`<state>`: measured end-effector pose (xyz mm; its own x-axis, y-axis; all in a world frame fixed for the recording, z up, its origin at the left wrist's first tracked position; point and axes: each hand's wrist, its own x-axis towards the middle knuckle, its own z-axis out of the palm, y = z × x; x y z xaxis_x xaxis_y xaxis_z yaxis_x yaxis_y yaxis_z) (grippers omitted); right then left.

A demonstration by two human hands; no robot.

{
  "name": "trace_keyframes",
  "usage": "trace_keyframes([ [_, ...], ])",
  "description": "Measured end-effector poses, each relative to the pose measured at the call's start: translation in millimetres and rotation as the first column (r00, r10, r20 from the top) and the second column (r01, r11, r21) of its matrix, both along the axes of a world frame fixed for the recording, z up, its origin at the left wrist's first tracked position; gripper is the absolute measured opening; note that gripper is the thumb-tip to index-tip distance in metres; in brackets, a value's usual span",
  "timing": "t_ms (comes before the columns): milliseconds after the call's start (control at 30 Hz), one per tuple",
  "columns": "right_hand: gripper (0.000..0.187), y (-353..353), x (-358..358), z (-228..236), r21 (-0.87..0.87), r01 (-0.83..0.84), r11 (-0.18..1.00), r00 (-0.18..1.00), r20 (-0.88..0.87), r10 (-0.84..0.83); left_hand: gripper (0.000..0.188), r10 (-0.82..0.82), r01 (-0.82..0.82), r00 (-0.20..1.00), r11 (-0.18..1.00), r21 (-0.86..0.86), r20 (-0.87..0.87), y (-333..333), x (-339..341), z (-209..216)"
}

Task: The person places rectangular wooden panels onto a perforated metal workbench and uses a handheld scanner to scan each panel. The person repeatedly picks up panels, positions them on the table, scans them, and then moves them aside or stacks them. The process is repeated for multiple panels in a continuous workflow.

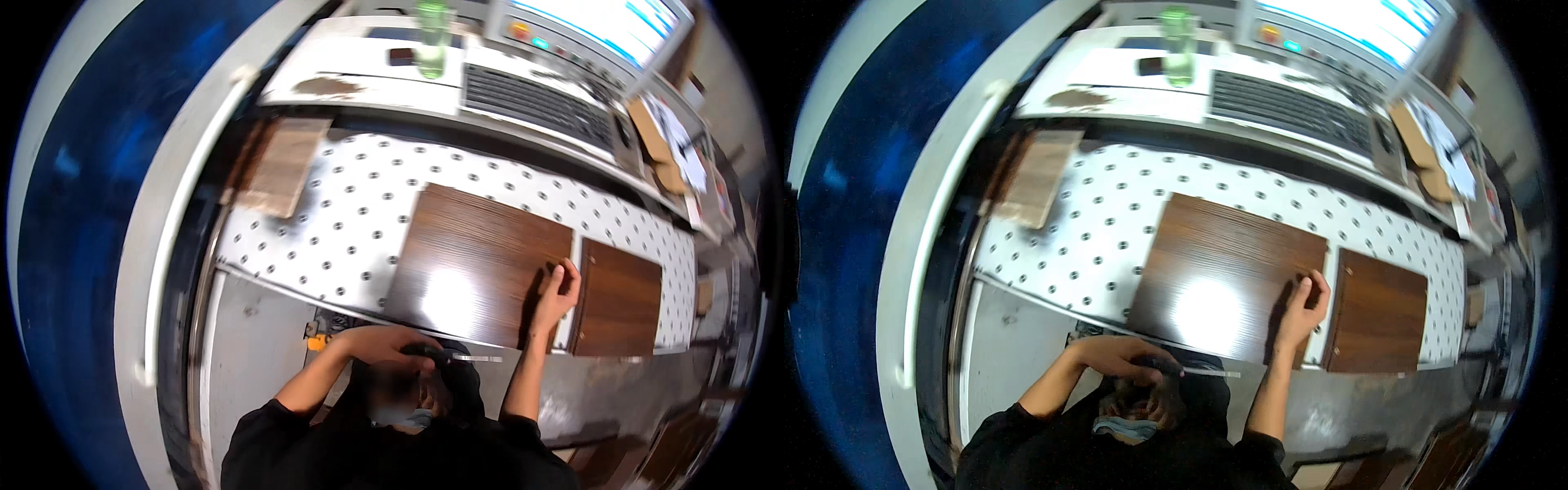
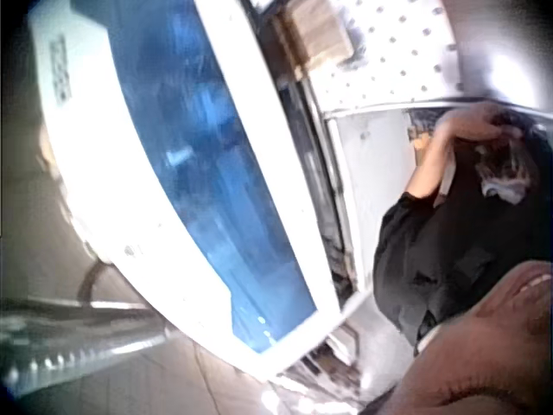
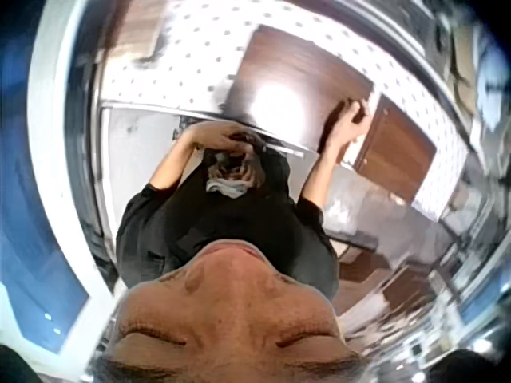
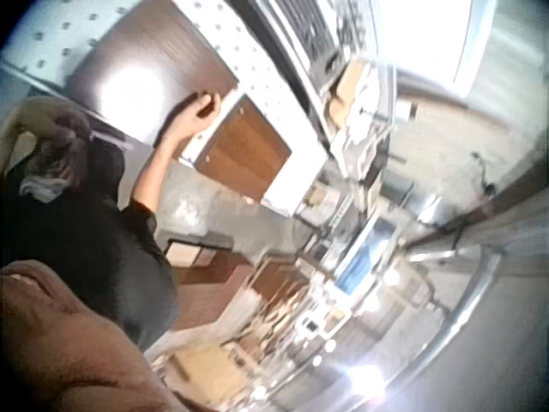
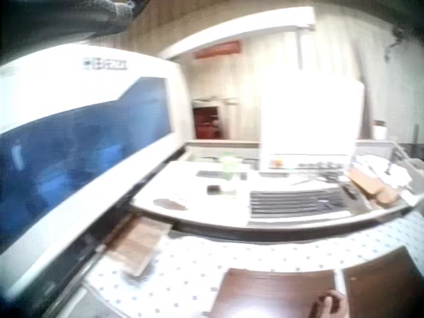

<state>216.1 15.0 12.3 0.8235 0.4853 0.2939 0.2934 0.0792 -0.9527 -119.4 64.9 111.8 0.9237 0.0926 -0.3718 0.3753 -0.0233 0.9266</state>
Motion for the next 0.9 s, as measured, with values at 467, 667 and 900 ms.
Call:
trace_keyframes([
  [467, 0.023, 78.1, -221.3, -15.5, -0.102, -0.461, 0.881, 0.867, 0.158, 0.472, 0.044, 0.975, -0.979, 0.178, 0.189, 0.073, -0.131, -39.1, -256.7, -54.0],
  [667, 0.023, 85.0, -249.0, -4.1, -0.165, -0.466, 0.869, 0.882, -0.005, 0.471, 0.036, 0.725, -0.721, 0.684, 0.655, -0.229, -0.078, -31.6, -291.1, -25.3],
  [900, 0.018, 71.4, -233.2, -6.9, -0.018, -0.439, 0.898, 0.866, -0.276, 0.418, 0.039, 0.68, -0.657, 0.731, 0.68, -0.326, -0.057, -20.3, -235.4, -36.2],
])
